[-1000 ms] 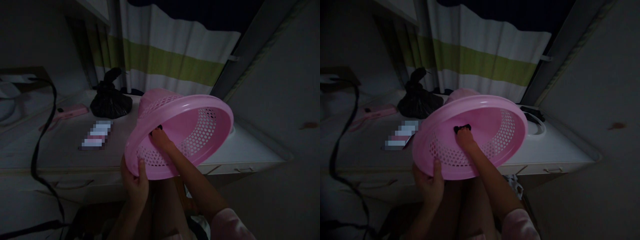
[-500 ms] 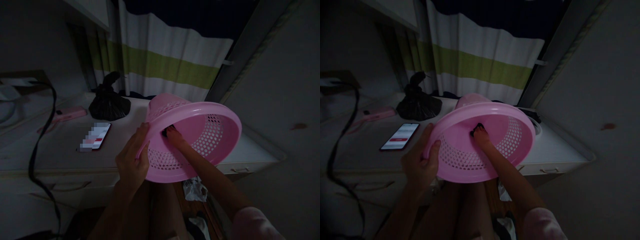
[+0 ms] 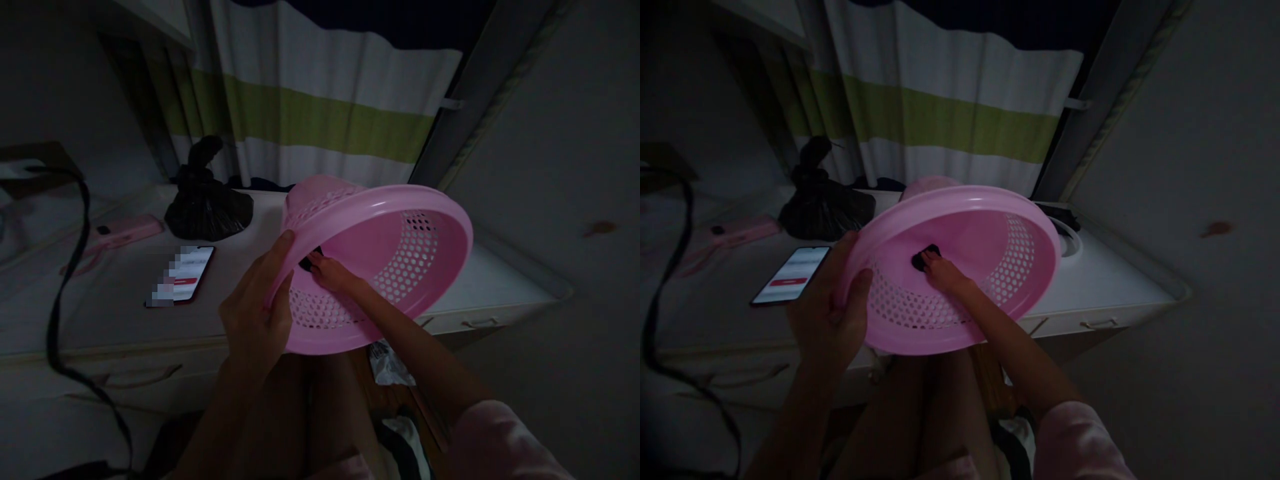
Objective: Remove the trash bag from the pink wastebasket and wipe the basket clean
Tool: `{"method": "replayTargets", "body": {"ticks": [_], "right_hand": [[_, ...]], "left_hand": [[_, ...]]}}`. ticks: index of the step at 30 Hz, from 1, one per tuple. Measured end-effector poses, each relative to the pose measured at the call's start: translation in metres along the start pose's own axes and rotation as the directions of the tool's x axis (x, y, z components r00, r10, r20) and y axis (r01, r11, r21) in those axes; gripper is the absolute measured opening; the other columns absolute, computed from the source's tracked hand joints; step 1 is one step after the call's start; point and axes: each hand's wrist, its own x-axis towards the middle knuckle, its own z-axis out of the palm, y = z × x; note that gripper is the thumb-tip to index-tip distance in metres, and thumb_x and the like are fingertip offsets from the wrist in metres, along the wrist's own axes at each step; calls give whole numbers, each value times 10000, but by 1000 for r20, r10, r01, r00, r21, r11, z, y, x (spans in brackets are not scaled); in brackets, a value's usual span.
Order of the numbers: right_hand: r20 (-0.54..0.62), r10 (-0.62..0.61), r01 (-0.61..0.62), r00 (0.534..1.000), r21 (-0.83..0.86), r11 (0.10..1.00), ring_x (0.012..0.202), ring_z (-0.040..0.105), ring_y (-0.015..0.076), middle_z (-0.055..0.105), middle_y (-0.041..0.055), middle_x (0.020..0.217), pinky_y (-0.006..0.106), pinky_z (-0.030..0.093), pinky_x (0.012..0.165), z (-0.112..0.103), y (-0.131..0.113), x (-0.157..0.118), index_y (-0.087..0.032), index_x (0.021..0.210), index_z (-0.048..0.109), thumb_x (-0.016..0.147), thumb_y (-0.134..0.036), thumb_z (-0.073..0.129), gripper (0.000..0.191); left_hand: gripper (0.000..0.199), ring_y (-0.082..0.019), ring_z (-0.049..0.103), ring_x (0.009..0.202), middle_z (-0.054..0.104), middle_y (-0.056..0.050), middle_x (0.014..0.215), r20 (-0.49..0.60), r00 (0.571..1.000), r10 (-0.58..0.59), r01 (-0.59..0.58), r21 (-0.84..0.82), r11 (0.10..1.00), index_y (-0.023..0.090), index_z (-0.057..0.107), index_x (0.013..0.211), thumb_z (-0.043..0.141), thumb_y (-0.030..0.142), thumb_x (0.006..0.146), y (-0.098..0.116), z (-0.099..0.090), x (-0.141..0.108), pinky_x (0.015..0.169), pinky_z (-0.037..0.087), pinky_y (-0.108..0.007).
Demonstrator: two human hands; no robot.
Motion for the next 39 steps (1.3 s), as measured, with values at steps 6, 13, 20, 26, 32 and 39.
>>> {"method": "replayTargets", "body": {"ticks": [6,13,20,26,32,39], "right_hand": [[30,-106,106,994,-11,994,1320,338,206,387,186,1403,339,321,1076,1,-7,-50,-21,1351,359,869,-110,383,491],[-4,119,-117,993,-243,963,1289,383,220,472,217,1325,355,295,1065,-3,10,-40,-12,1263,463,852,-35,348,427],[-40,186,-190,982,-173,966,1232,436,225,521,205,1274,344,293,1042,0,21,18,-7,1215,496,837,-67,408,393],[-27,139,-141,990,-83,986,1198,469,201,522,158,1293,305,352,996,4,3,29,-59,1201,514,861,-117,400,363],[-28,-7,9,1000,55,998,1256,424,188,410,185,1389,298,357,1029,6,-14,-14,-25,1340,357,825,-88,401,521],[55,-54,65,997,-214,975,1307,357,232,432,195,1371,324,305,1083,-1,-7,-62,18,1314,403,841,-144,427,501]], "left_hand": [[507,-178,583,1101,620,-20,1205,-7,1000,5,-6,-49,999,292,466,1301,518,119,828,0,1,0,903,504,-281],[520,-182,595,1082,617,-28,1210,-29,999,30,-30,7,1000,288,453,1308,521,112,823,0,0,-1,869,520,-284],[459,-182,595,1078,613,-23,1216,34,999,-33,34,-10,999,273,497,1269,507,123,835,0,-1,-3,899,512,-314],[508,-182,596,1079,626,-19,1196,6,999,-37,37,-33,999,287,482,1284,534,98,815,-2,1,-3,904,507,-302],[608,-168,588,1094,611,4,1219,-17,999,-38,38,-11,999,338,405,1338,545,78,807,-1,-1,-5,898,508,-276],[640,-159,598,1075,606,8,1229,-72,997,-1,2,15,1000,334,396,1344,561,59,791,-3,2,-7,883,503,-248]]}}
